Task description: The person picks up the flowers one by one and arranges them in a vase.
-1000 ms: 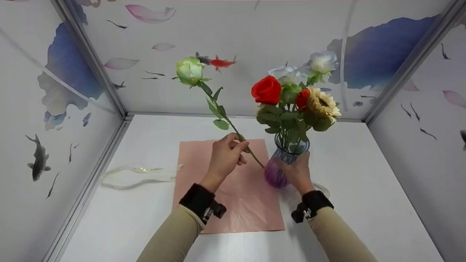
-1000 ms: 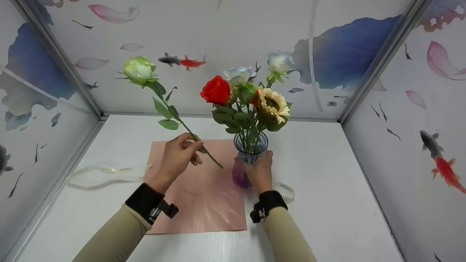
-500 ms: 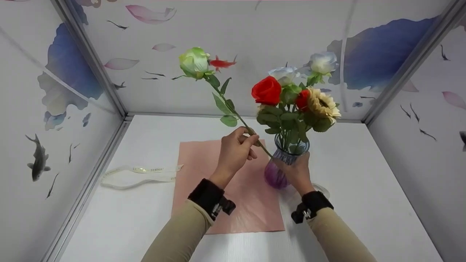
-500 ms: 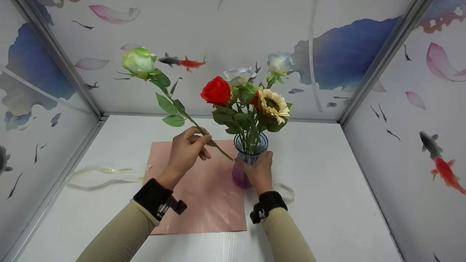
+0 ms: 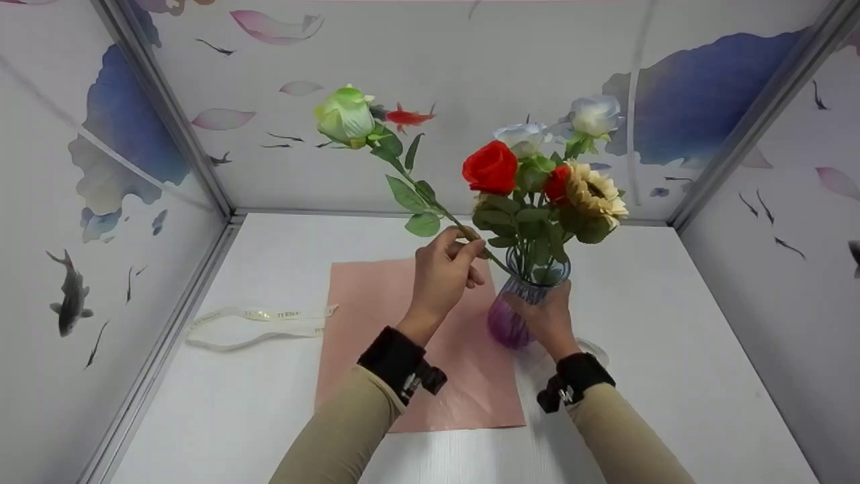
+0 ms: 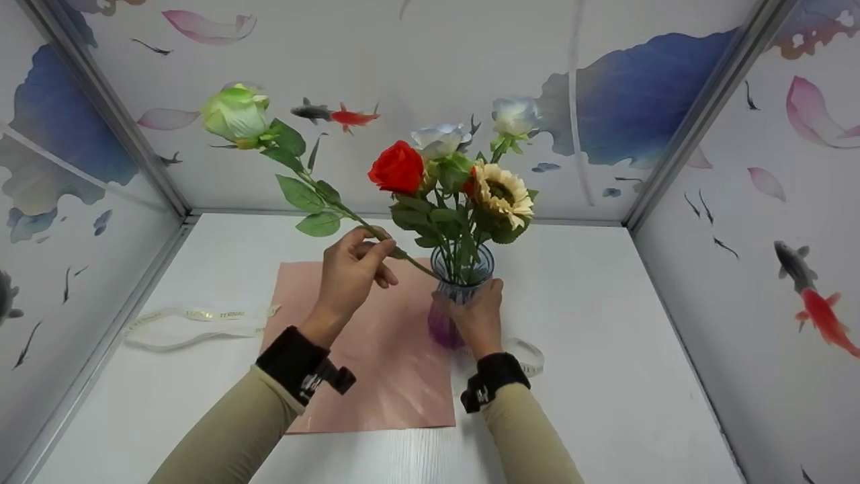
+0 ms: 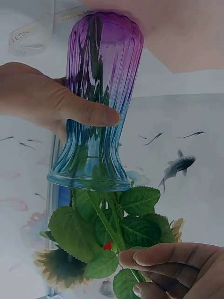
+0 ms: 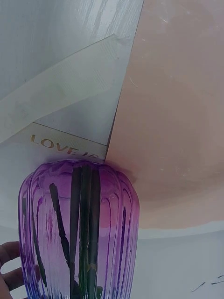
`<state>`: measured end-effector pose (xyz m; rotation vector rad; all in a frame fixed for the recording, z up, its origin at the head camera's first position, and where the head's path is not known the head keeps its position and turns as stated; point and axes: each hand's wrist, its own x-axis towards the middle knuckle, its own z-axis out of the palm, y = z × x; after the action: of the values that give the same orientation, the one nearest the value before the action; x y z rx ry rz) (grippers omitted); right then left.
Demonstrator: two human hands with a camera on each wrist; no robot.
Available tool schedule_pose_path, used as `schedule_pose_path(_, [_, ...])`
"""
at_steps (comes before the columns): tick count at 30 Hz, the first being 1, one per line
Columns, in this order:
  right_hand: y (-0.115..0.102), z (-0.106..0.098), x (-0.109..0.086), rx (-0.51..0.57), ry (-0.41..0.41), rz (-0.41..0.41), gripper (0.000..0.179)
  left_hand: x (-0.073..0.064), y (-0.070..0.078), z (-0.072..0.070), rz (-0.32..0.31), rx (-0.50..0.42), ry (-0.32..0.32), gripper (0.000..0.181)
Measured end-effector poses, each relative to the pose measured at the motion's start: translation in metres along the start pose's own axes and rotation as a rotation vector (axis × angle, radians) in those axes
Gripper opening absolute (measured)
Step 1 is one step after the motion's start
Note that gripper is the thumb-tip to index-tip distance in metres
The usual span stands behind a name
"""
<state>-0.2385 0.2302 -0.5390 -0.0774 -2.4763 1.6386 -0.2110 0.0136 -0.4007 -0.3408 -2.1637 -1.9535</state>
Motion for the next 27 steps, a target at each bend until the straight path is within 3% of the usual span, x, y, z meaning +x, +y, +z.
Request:
schedule_pose_path(12, [0.0, 0.001, 0.0, 0.015, 0.017, -0.042, 0.104, 0.005, -0.002, 0.007, 0.027, 0.039, 0.009, 0.01])
schedule_pose_path(22, [0.001, 0.0, 0.001, -0.004, 0.017, -0.004, 0.108, 0.011, -0.002, 0.02, 0.02, 0.219, -0.062, 0.011])
schedule_pose_path(27, [0.0, 0.001, 0.001, 0.02, 0.014, -0.055, 0.106, 0.013, -0.004, 0.024, 0.001, 0.298, -0.108, 0.014])
